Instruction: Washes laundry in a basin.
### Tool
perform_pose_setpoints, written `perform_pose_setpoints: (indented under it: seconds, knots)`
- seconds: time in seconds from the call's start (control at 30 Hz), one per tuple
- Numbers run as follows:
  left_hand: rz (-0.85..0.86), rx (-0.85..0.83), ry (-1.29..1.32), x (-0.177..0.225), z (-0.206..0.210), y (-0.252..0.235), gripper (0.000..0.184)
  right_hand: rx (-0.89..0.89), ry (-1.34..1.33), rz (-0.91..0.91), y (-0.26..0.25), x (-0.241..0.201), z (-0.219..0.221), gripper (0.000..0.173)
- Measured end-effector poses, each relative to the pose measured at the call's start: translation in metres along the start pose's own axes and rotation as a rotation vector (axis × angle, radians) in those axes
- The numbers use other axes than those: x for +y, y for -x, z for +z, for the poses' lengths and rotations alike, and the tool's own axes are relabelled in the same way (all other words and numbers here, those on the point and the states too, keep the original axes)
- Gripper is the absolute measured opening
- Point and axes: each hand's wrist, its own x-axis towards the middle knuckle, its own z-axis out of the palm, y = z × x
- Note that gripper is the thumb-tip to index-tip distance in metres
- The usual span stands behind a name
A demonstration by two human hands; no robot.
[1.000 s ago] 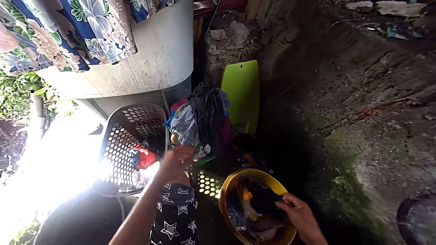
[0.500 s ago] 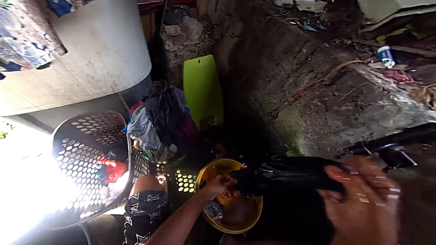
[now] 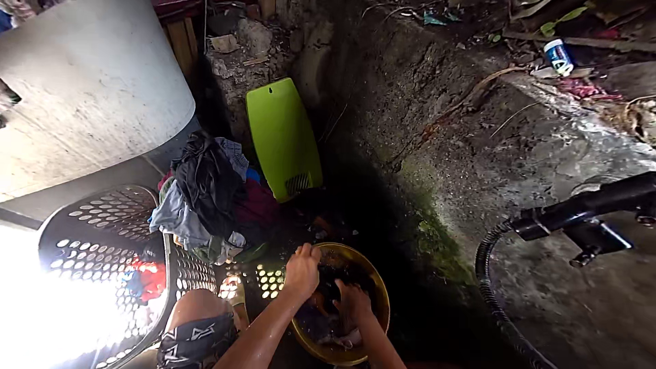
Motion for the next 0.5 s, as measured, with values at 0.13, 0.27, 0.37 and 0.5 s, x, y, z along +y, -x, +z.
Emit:
perform_pose_setpoints:
  seconds: [0.13,0.27,0.37,0.5]
  knots:
    - [-0.030,-0.313,-0.050,-0.005,0.058,-0.017,0.058,-0.192,0.037,0.044,-0.008,-0.002,0.026,0.080]
    - [-0.090,-0.411,-0.050,-0.018,0.104,-0.019,0.056,-0.252,-0.024,0.075,-0.021,0.009,0.047,0.070]
    - [-0.149,-0.511,0.013,-0.025,0.116,-0.020,0.062,-0.257,-0.083,0.074,-0.025,0.008,0.044,0.073]
    - [-0.216,-0.495,0.014,-0.016,0.107,-0.014,0.069,-0.170,-0.123,0.008,-0.024,0.014,0.060,0.062]
